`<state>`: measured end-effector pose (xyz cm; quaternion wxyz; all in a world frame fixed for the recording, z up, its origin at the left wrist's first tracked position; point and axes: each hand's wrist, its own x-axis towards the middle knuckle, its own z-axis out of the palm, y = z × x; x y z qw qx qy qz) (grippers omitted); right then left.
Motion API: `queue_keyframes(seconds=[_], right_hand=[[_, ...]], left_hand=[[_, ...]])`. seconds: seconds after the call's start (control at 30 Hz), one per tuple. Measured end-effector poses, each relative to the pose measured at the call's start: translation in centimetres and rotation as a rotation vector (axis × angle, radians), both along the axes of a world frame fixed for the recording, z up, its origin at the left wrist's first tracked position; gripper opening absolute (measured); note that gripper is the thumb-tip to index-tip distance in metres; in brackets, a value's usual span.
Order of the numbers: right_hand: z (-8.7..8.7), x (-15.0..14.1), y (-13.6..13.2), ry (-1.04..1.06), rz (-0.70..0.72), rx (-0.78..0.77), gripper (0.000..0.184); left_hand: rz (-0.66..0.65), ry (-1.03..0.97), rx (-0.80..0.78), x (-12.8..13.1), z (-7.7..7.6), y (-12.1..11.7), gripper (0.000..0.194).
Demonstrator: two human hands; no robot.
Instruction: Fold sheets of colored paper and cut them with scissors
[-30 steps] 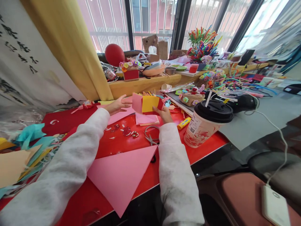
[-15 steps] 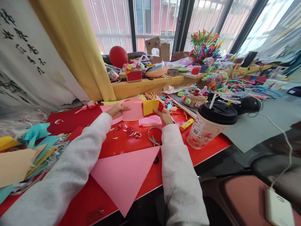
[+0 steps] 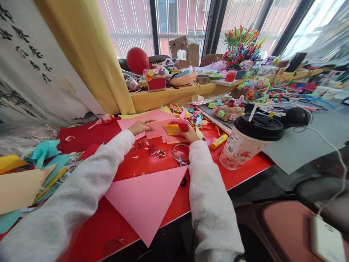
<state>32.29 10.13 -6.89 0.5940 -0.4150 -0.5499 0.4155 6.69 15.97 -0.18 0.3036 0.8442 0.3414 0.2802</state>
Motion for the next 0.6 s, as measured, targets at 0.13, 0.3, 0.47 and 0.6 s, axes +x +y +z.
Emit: queue_keyframes(seconds=[0.13, 0.3, 0.47, 0.6], right_hand=[[0.0, 0.0, 0.0, 0.002, 0.023, 0.015, 0.053], [-0.2, 0.1, 0.1, -0.014, 0.038, 0.028, 0.053], [0.0, -0.2, 0.1, -0.024, 0.047, 0.048, 0.054], [0.1, -0.3, 0.2, -0.022, 0.047, 0.055, 0.056]], left_hand=[[0.02, 0.105, 0.191, 0.9, 1.5, -1.5, 0.059], [0.039, 0.436, 0.621, 3.8, 1.9, -4.2, 0.041], [0.105, 0.516, 0.595, 6.5, 0.3, -4.5, 0.025], [0.132, 0.512, 0.549, 7.6, -0.1, -4.5, 0.039]])
